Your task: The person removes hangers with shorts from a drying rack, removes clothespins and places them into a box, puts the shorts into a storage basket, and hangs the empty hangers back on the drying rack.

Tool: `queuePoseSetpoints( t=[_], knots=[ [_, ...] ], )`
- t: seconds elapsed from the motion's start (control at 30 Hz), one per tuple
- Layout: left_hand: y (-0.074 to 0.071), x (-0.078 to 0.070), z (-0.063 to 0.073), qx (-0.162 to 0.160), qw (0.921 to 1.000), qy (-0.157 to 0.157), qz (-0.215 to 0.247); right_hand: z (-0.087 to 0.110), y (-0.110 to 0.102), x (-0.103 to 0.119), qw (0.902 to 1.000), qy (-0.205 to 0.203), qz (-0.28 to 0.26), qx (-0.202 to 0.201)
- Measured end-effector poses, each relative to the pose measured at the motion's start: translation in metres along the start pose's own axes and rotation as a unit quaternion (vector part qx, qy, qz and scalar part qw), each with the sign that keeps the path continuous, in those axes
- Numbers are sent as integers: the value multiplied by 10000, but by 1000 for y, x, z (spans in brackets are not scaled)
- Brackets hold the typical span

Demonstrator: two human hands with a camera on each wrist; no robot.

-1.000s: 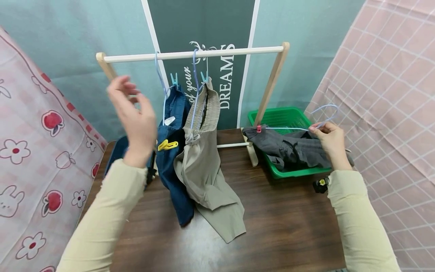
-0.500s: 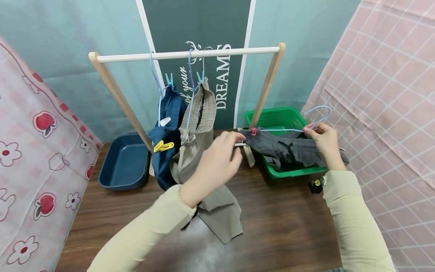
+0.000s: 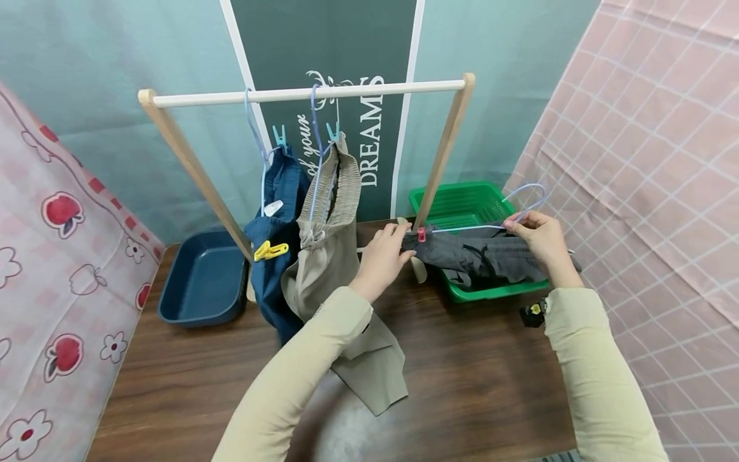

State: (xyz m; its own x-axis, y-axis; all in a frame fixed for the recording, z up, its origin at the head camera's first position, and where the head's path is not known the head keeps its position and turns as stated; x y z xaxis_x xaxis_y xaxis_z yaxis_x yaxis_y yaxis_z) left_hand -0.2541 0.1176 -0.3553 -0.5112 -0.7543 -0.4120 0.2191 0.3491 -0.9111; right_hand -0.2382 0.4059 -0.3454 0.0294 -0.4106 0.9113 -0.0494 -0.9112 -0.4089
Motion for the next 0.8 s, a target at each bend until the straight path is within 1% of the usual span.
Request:
queuePoseSetpoints(
  t=[0.1, 0.2, 0.33, 0.47, 0.5, 0.6, 0.67, 0.73, 0.8],
  knots=[
    [9, 3, -5, -3, 10000, 72, 43, -1, 2, -1, 9999, -28, 59, 127],
    [14, 2, -8, -92, 9997, 182, -98, -1, 5, -2, 9995, -40, 222, 229],
    [17, 4, -10, -245, 9994, 171, -201, -2, 7, -2, 9989, -14, 343, 319],
    [18, 5, -12, -442, 9986, 151, -249, -2, 7, -2, 9989, 1, 340, 327],
    [19, 6, -13, -439, 9983, 145, -343, -2, 7, -3, 9988, 10, 359, 335],
    [24, 4, -16, -248, 9974, 202, -651, -2, 8, -4, 9985, 55, 415, 353],
    [28, 3, -17, -143, 9967, 269, -759, -3, 8, -5, 9985, 66, 404, 357],
    [29, 2, -17, -219, 9966, 279, -750, -3, 9, -5, 9981, 82, 480, 385],
    [28, 2, -16, -422, 9962, 295, -701, -4, 10, -5, 9980, 57, 481, 413]
  ],
)
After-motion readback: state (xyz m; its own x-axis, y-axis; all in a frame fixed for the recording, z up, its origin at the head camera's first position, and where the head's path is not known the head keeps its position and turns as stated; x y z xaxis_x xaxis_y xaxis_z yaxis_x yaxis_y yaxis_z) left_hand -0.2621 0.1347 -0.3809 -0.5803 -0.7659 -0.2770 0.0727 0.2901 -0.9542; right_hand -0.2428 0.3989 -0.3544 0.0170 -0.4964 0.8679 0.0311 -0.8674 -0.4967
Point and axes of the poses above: each hand's wrist, its own z-axis away from the middle knuckle, its own y-axis out of the palm, x = y × z, the point moved 6 cm from there along -z, towards the middle knuckle, and after that the axes turned 14 degrees about x, right-handed, at the moved point
